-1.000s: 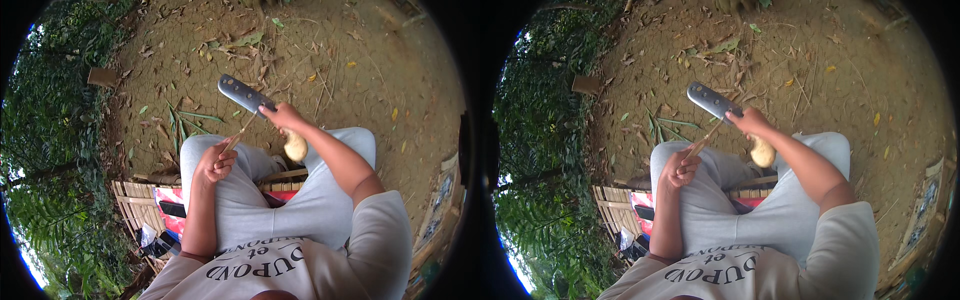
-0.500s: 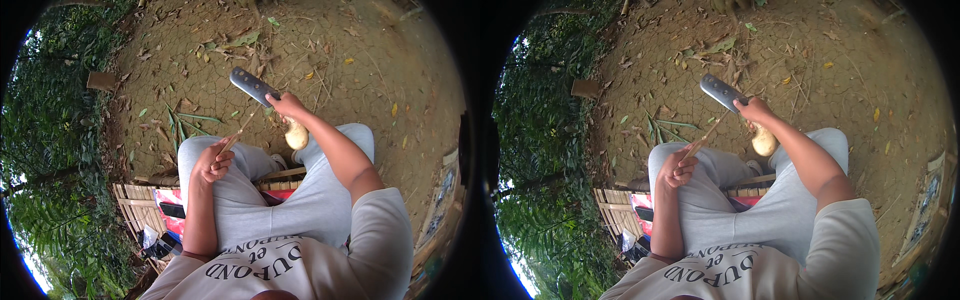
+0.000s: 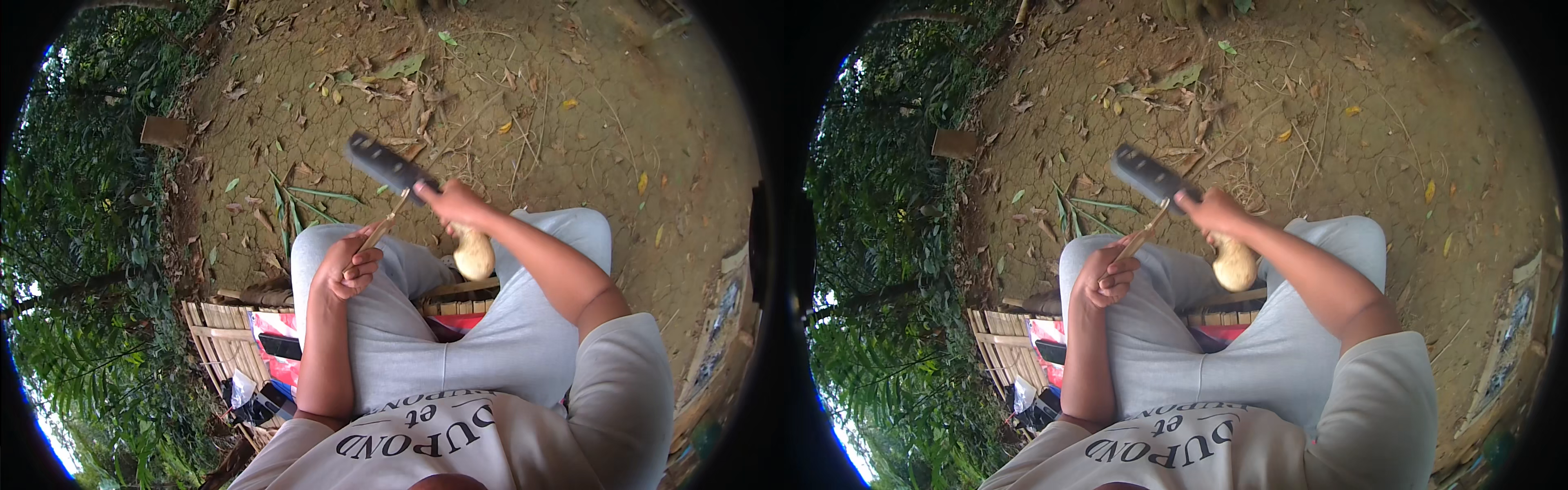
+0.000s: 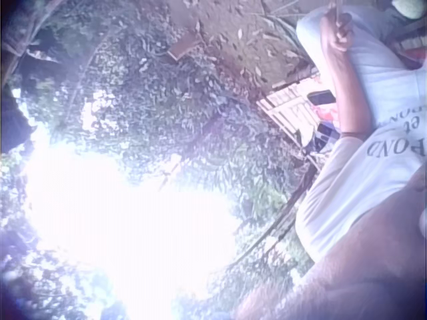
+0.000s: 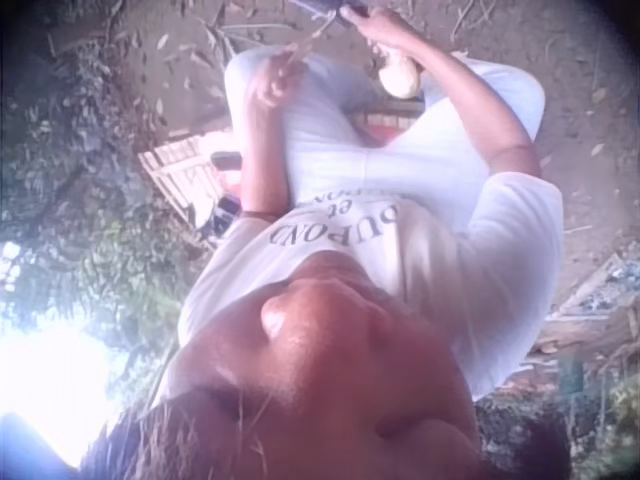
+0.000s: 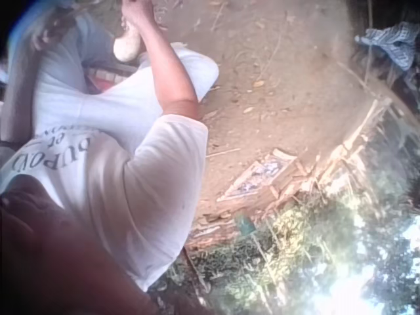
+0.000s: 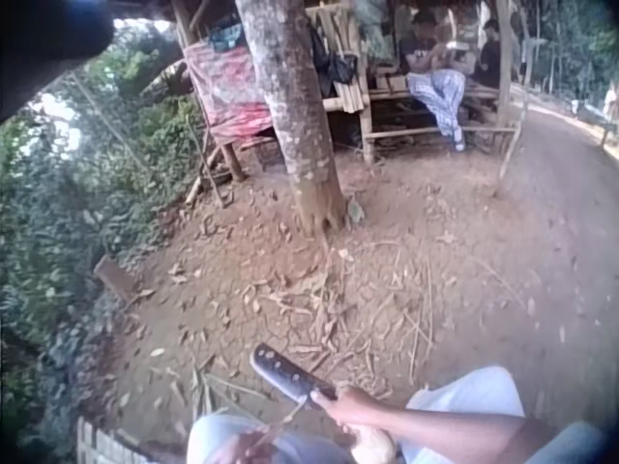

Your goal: The person uses a large knife to whittle and shape a thin wooden stick, rotating it by hand while seated outdoors.

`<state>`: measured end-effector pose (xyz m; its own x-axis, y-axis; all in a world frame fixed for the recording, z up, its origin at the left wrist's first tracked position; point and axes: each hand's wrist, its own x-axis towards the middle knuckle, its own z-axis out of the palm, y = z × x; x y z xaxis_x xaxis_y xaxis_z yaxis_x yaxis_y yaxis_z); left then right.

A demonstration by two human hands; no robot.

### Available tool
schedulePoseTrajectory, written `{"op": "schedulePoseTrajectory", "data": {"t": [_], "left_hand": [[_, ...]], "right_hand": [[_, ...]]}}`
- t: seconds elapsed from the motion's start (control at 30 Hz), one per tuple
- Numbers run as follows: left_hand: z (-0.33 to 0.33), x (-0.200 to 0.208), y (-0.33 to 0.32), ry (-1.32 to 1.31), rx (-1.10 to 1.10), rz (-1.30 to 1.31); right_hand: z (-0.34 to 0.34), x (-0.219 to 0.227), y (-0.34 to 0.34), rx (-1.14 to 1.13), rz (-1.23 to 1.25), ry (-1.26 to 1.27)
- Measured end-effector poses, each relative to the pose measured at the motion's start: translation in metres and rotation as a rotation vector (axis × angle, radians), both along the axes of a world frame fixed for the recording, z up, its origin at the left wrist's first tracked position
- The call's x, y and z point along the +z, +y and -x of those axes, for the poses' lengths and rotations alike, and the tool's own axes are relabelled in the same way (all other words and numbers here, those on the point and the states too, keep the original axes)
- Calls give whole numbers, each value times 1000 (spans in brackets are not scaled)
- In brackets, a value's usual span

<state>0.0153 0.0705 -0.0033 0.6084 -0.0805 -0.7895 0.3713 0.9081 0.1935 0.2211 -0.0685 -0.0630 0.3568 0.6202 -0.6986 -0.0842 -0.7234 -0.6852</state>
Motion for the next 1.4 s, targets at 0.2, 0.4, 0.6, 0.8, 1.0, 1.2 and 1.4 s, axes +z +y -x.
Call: {"op": "schedulePoseTrajectory", "data": {"t": [0.2,0.4,0.6,0.8,1.0,1.2,1.4], "left_hand": [[4,-5,5,-5,27,45],[3,-2,1,-33,11,27],[1,-2,1,10,-5,-20],[0,0,-4,-2,-141,-145],[0,-1,-3,-6,-133,-141],[7,-14,3,-66,-75,-25],[6,-12,3,-106,-91,9]], "right_hand": [[-28,-14,13,102,13,-47],[13,5,2,-30,-13,135],[14,-1,7,64,-144,327],[18,5,7,35,-42,311],[3,-1,7,-44,-78,1015],[-14,-5,4,-296,-297,1160],[-29,-7,-6,-700,-374,1172]]}}
